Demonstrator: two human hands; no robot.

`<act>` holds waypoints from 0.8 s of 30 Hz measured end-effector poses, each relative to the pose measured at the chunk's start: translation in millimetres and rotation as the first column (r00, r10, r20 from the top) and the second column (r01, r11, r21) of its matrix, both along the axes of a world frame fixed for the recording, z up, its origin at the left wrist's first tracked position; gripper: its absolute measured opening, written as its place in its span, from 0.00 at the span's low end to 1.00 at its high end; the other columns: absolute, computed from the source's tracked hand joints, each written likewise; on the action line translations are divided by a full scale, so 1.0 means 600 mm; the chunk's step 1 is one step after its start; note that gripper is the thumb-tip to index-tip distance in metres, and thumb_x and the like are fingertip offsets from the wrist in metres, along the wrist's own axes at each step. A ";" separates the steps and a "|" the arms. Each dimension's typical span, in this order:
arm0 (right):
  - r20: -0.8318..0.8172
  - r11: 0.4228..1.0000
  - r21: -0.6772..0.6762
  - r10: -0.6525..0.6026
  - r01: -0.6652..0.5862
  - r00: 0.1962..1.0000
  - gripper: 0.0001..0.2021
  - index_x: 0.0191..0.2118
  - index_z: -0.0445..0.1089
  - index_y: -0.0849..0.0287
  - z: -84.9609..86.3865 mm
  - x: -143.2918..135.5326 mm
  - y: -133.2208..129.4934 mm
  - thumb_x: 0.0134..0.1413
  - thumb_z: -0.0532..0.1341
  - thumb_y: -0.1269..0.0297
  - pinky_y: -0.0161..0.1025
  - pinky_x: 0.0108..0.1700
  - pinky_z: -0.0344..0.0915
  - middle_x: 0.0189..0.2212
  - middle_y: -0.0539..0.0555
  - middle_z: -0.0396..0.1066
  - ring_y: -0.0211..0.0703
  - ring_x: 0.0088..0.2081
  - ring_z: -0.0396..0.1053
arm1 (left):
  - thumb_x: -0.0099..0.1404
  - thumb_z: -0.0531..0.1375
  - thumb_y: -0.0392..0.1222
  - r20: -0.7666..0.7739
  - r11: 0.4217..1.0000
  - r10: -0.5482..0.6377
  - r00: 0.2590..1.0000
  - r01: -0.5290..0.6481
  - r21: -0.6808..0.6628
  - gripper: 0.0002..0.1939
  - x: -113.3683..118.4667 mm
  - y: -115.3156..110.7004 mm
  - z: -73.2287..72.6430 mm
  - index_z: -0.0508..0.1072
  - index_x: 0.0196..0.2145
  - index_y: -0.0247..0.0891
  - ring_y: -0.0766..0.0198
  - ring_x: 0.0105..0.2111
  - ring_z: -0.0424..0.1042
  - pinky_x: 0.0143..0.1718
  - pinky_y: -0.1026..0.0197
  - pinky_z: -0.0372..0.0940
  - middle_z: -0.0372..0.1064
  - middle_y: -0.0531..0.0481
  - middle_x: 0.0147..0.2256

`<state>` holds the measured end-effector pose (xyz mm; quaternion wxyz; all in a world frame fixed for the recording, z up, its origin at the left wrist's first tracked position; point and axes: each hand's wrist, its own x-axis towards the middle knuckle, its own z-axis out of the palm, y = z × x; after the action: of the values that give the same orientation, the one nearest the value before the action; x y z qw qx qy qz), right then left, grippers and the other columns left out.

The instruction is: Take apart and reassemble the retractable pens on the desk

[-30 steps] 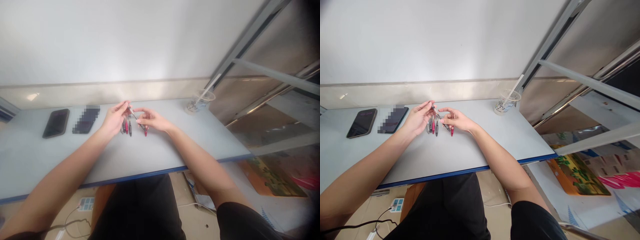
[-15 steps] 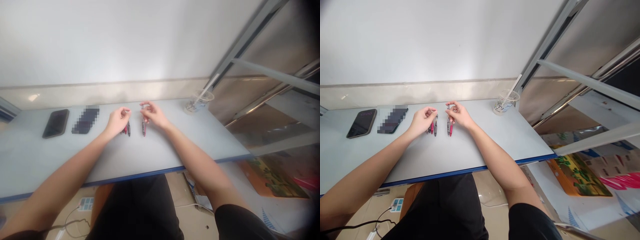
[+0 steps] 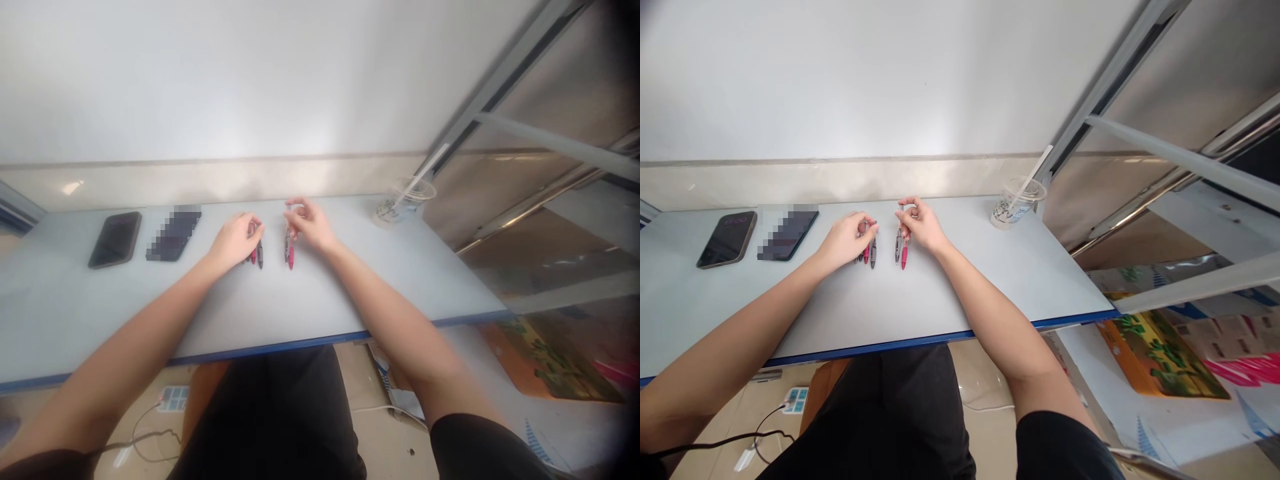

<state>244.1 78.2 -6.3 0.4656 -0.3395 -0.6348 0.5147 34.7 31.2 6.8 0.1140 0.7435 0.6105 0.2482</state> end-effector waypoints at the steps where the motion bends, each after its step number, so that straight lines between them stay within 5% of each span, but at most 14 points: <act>1: 0.011 1.000 0.007 0.001 -0.001 1.000 0.19 0.47 0.63 0.55 -0.001 0.001 0.002 0.58 0.67 0.53 0.34 0.23 0.66 0.21 0.41 0.66 0.35 0.20 0.63 | 0.73 0.55 0.49 0.011 1.000 -0.007 1.000 0.006 0.028 0.13 -0.001 0.002 0.000 0.75 0.42 0.40 0.51 0.43 0.74 0.47 0.52 0.68 0.73 0.44 0.38; 5: 0.010 1.000 0.010 0.016 -0.016 1.000 0.19 0.47 0.63 0.56 -0.007 0.010 0.016 0.59 0.67 0.52 0.34 0.23 0.66 0.21 0.42 0.65 0.35 0.20 0.63 | 0.71 0.58 0.51 -0.051 0.994 0.031 0.998 -0.025 0.103 0.17 -0.005 0.017 -0.015 0.76 0.50 0.39 0.42 0.60 0.65 0.63 0.43 0.60 0.69 0.36 0.56; 8: -0.012 1.000 0.005 0.004 -0.004 1.000 0.19 0.47 0.63 0.56 -0.010 0.020 0.028 0.58 0.68 0.52 0.33 0.22 0.65 0.20 0.41 0.64 0.35 0.20 0.63 | 0.70 0.58 0.57 -0.096 0.999 -0.046 0.994 0.047 0.007 0.28 -0.008 0.030 -0.035 0.70 0.61 0.38 0.39 0.69 0.54 0.68 0.38 0.52 0.57 0.34 0.68; 12: -0.041 1.000 0.008 -0.002 0.002 0.999 0.18 0.46 0.64 0.56 -0.011 0.023 0.032 0.58 0.68 0.54 0.33 0.23 0.66 0.21 0.41 0.65 0.34 0.20 0.64 | 0.70 0.57 0.54 -0.093 0.992 -0.119 0.989 0.113 -0.063 0.28 -0.010 0.038 -0.048 0.68 0.61 0.35 0.42 0.68 0.57 0.69 0.42 0.53 0.62 0.34 0.65; 24: 0.012 1.000 0.020 0.022 -0.022 1.000 0.11 0.46 0.60 0.54 -0.007 0.002 0.015 0.65 0.62 0.59 0.36 0.25 0.69 0.21 0.41 0.64 0.37 0.19 0.65 | 0.71 0.57 0.52 -0.119 1.000 -0.016 0.993 0.017 0.008 0.25 0.010 0.014 -0.046 0.73 0.57 0.34 0.42 0.61 0.63 0.65 0.43 0.61 0.65 0.35 0.59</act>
<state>245.5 87.3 -10.5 0.4596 -0.3309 -0.6465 0.5111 40.4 39.9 -20.8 0.0760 0.7626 0.6087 0.2054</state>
